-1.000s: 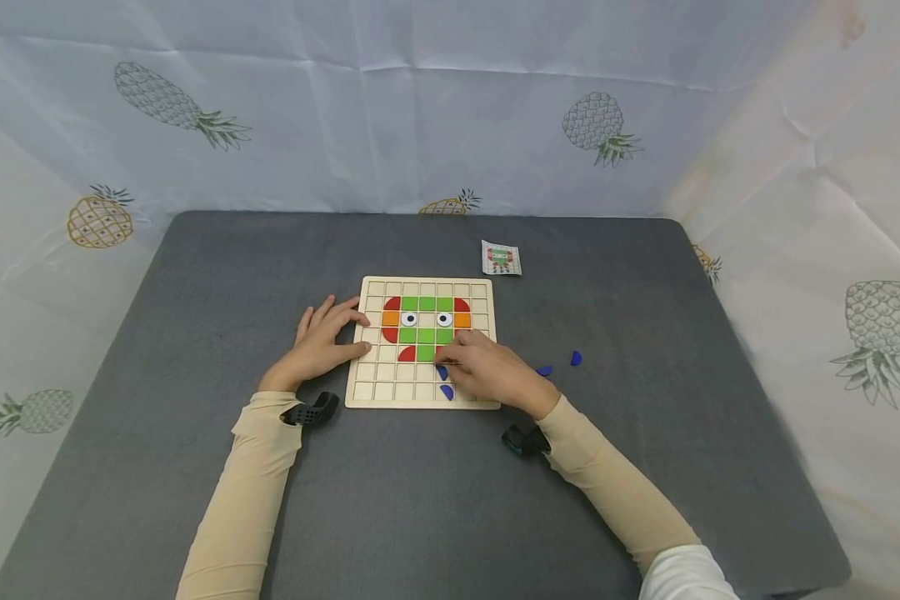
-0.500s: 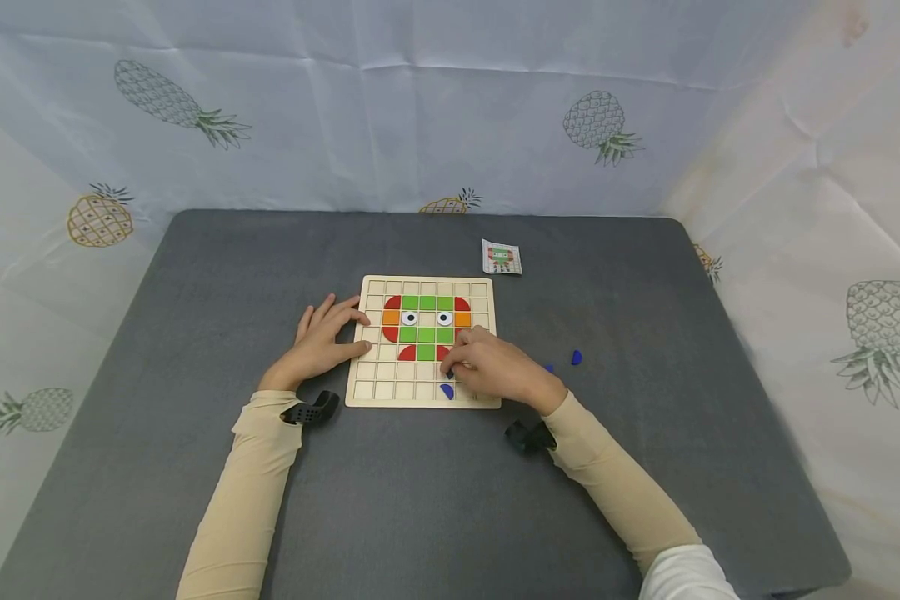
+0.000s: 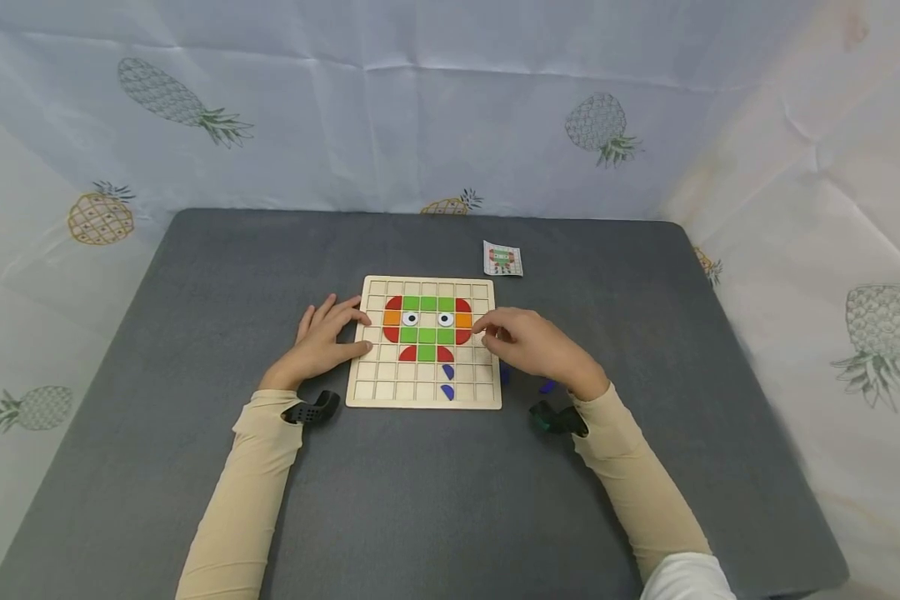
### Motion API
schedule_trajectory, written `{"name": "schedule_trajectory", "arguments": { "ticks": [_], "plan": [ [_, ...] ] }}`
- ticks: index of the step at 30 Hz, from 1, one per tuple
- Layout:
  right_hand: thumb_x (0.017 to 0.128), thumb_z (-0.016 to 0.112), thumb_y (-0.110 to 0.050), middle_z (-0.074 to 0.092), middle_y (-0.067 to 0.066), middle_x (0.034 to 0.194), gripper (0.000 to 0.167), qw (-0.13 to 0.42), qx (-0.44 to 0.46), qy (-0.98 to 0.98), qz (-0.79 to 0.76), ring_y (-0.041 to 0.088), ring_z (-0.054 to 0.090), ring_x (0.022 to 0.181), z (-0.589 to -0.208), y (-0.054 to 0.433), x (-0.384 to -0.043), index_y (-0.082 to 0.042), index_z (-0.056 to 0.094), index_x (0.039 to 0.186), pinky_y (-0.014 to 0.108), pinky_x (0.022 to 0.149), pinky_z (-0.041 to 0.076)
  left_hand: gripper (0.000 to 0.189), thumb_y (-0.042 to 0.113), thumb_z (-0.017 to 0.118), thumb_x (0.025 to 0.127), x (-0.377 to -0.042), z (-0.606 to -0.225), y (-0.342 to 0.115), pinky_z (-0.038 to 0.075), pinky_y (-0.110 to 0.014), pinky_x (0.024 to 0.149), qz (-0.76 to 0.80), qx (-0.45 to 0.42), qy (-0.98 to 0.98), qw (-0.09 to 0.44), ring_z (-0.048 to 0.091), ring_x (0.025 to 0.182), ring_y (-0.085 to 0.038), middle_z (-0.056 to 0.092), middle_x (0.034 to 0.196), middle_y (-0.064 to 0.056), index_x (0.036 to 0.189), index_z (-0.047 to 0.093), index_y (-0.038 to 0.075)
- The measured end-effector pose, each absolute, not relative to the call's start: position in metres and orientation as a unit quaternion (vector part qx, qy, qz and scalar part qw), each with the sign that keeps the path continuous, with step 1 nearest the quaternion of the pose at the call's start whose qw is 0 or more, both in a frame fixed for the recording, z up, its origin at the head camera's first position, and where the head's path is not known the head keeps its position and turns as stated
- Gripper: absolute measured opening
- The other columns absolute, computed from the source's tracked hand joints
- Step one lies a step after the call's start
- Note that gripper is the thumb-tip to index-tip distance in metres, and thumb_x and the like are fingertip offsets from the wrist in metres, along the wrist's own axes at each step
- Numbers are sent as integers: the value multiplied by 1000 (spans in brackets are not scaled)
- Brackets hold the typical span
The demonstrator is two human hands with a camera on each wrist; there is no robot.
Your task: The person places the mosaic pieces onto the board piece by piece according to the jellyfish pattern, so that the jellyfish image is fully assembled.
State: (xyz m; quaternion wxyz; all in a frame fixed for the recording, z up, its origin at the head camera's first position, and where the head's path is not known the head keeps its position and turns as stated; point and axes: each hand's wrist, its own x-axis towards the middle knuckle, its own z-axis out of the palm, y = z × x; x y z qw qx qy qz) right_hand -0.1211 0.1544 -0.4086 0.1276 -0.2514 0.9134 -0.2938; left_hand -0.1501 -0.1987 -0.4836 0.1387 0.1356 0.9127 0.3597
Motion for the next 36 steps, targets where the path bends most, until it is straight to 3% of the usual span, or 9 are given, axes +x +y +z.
{"name": "schedule_trajectory", "arguments": {
  "ticks": [6,18,28,36],
  "plan": [
    [103,59,-19,69,3,106,26,109,-234,920,-296,18,58,88,-400,182,-119,-7,69,124,33,73,52,34,25,71,92,-149,-485,-199,-14,-59,124,359,136,914,130,-5,159,-38,23,170,-12,121,59,14],
    [103,58,-13,71,11,107,25,111,-172,946,-250,17,62,84,-417,245,-112,-3,69,123,34,71,52,34,24,71,92,-147,-484,-203,-14,-60,124,364,138,913,125,-4,159,-39,23,169,-14,122,59,13],
    [101,61,-22,71,19,119,30,160,-89,965,-188,35,67,107,-432,267,-99,-4,67,124,53,87,55,33,24,71,92,-147,-483,-201,-14,-61,124,369,139,910,128,-5,159,-40,23,169,-14,121,59,12],
    [99,65,-22,73,18,109,30,146,-71,969,-185,31,69,94,-440,267,-94,-1,68,120,50,80,56,33,24,71,93,-148,-483,-200,-14,-60,124,370,141,909,128,-5,159,-40,23,169,-14,122,59,13]
  ]
}}
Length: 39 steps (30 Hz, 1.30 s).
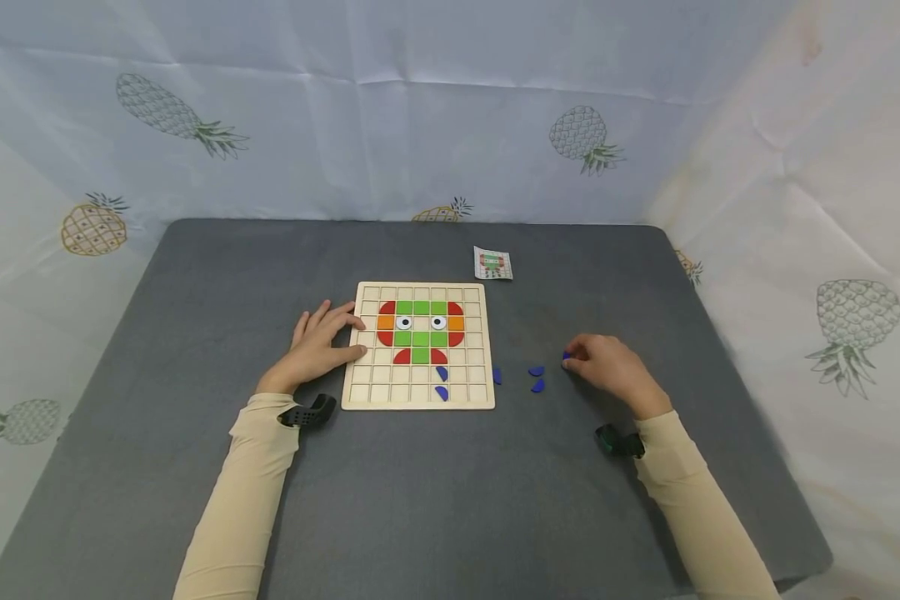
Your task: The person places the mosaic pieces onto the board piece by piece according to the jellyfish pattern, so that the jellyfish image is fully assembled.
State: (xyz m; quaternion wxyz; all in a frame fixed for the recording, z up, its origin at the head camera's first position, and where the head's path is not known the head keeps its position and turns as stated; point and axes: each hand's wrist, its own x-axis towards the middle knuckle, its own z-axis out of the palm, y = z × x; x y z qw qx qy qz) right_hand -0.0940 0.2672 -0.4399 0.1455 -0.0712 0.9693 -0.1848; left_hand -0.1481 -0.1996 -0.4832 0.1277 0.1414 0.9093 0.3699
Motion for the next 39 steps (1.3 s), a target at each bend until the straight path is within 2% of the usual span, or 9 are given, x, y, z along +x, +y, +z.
{"name": "schedule_trajectory", "arguments": {
  "ticks": [10,14,18,22,33,39],
  "plan": [
    [98,65,-16,71,12,102,16,144,-87,959,-226,20,63,82,-443,259,-95,-7,66,111,38,71,52,33,26,70,93,-147,-482,-198,-14,-60,124,370,147,908,128,-4,159,-40,23,169,-14,122,59,13],
    [101,61,-13,69,14,102,23,131,-91,952,-260,21,60,80,-441,254,-98,-3,64,122,35,70,50,33,25,70,93,-147,-481,-198,-14,-60,124,373,149,907,126,-4,159,-39,23,169,-14,122,59,13],
    [102,59,-13,70,17,109,29,102,-95,949,-283,29,65,93,-435,247,-103,0,63,129,43,78,55,33,26,70,93,-147,-481,-198,-14,-60,124,374,149,907,125,-4,159,-40,23,169,-14,121,59,13],
    [102,59,-14,72,15,113,26,92,-96,944,-304,30,67,103,-425,236,-107,-2,67,125,46,85,57,33,27,70,93,-147,-482,-199,-14,-60,124,373,148,907,125,-5,159,-39,23,169,-14,121,59,13],
    [101,63,-24,71,8,103,18,103,-103,922,-360,22,65,92,-400,196,-116,-11,69,113,35,80,53,33,27,70,93,-146,-483,-200,-14,-60,124,376,145,907,126,-5,159,-40,23,169,-14,121,59,13],
    [99,66,-26,68,7,95,16,110,-115,912,-377,21,57,82,-396,169,-123,-11,70,105,33,73,48,33,27,70,92,-146,-485,-200,-14,-60,124,375,145,908,122,-4,159,-39,23,169,-13,120,59,14]
  ]
}}
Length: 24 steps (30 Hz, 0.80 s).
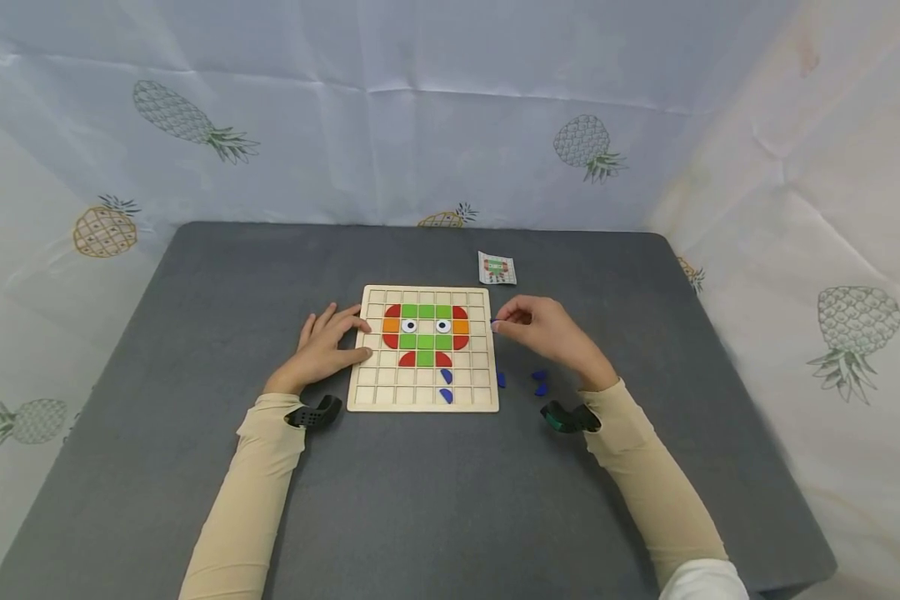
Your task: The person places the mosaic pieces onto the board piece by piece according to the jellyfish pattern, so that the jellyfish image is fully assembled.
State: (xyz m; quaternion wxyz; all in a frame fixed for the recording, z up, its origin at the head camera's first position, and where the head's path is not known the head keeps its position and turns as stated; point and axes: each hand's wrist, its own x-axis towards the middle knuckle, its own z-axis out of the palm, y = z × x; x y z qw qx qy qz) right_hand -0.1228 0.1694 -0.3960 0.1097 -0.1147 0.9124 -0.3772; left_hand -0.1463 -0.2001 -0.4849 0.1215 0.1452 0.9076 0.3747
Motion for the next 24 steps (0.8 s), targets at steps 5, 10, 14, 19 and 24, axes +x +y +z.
{"name": "schedule_trajectory", "arguments": {
  "ticks": [5,10,14,19,24],
  "plan": [
    [99,66,-28,69,8,95,16,129,-141,904,-382,20,55,81,-402,148,-130,-14,72,102,32,72,47,31,27,70,92,-146,-487,-200,-13,-60,124,371,140,911,115,-4,159,-39,24,169,-13,118,60,15],
    [100,64,-28,72,9,96,18,143,-161,900,-379,20,55,80,-406,130,-134,-14,74,102,32,69,44,32,24,71,91,-145,-486,-200,-13,-60,124,367,141,913,110,-3,159,-40,25,168,-14,119,60,14],
    [101,62,-28,74,14,96,20,157,-174,894,-383,22,60,79,-408,119,-137,-13,75,101,31,65,42,34,24,72,91,-147,-485,-200,-13,-60,124,364,139,914,113,-3,159,-39,25,169,-13,121,60,14],
    [100,64,-25,73,9,93,18,174,-189,888,-382,19,58,73,-415,105,-139,-12,75,99,29,63,41,34,25,72,91,-147,-485,-199,-13,-59,125,363,140,914,118,-4,159,-38,24,169,-11,121,60,15],
    [99,66,-25,74,10,88,18,198,-205,888,-361,14,48,63,-424,94,-140,-10,77,99,26,57,36,34,24,72,91,-146,-484,-199,-13,-60,125,360,141,915,117,-3,159,-39,24,169,-12,121,60,15]
  ]
}}
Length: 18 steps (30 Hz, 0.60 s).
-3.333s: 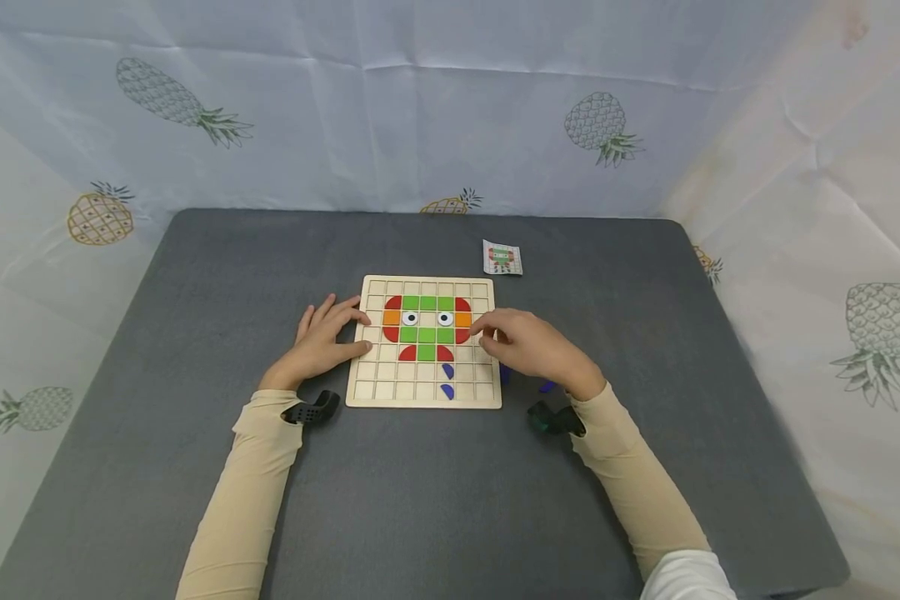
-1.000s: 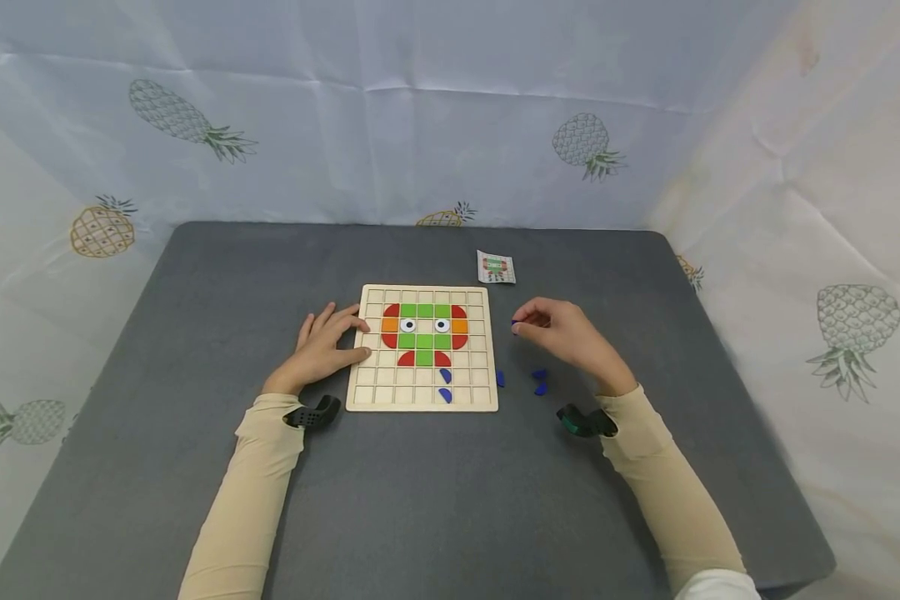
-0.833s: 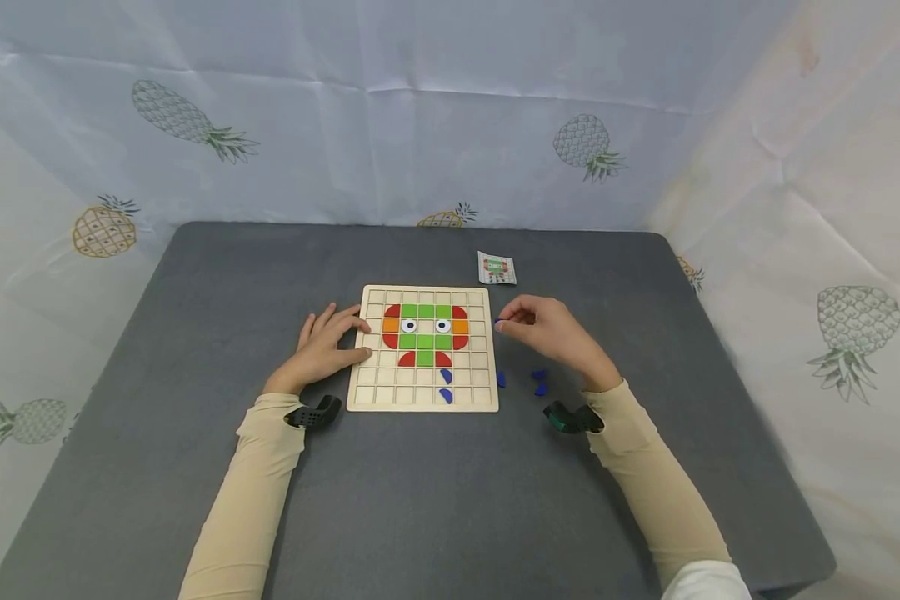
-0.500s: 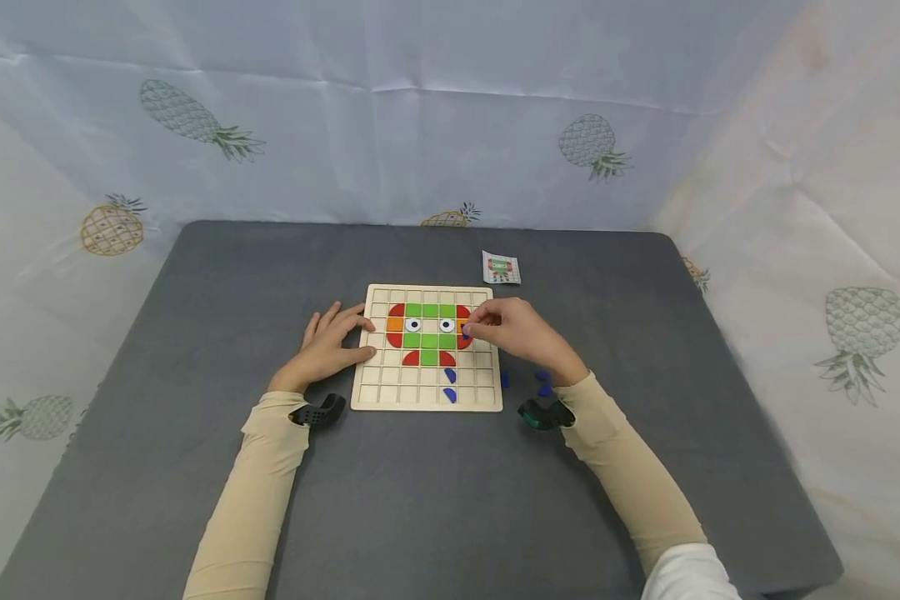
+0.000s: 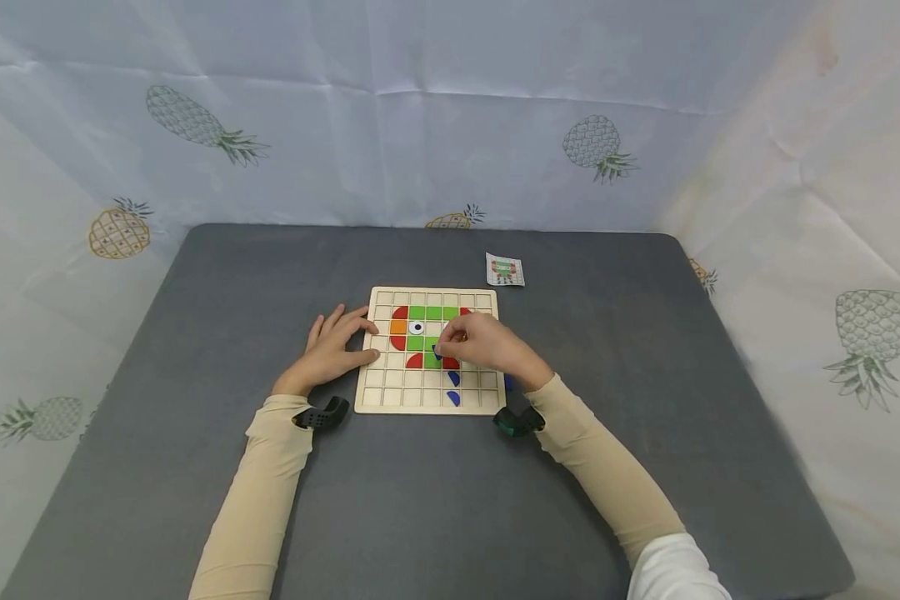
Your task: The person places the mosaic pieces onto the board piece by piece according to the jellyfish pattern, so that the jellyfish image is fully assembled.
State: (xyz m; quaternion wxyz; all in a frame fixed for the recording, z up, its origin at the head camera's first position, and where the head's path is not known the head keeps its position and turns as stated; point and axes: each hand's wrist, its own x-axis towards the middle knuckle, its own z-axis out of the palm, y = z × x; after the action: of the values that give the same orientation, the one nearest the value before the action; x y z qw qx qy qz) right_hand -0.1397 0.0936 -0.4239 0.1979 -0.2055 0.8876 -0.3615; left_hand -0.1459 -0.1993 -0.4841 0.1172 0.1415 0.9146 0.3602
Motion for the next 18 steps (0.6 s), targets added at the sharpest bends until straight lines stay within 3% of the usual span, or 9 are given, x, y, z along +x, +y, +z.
{"name": "schedule_trajectory", "arguments": {
  "ticks": [6,14,18],
  "plan": [
    [97,67,-21,67,4,74,15,217,-228,894,-320,11,46,58,-431,86,-138,-10,78,94,23,57,36,34,22,72,91,-146,-484,-200,-13,-60,125,366,140,913,114,-3,159,-39,25,169,-13,121,61,13],
    [97,68,-26,71,0,80,15,240,-205,902,-294,10,51,61,-439,79,-133,-15,76,90,23,58,41,33,22,72,91,-146,-484,-199,-13,-61,124,366,137,913,116,-3,159,-40,25,169,-13,121,61,13],
    [97,67,-27,70,2,73,17,243,-195,911,-271,10,51,58,-440,75,-130,-16,76,86,24,53,38,33,22,72,91,-147,-485,-199,-14,-61,124,364,137,914,116,-3,159,-40,25,169,-13,121,61,13]
  ]
}}
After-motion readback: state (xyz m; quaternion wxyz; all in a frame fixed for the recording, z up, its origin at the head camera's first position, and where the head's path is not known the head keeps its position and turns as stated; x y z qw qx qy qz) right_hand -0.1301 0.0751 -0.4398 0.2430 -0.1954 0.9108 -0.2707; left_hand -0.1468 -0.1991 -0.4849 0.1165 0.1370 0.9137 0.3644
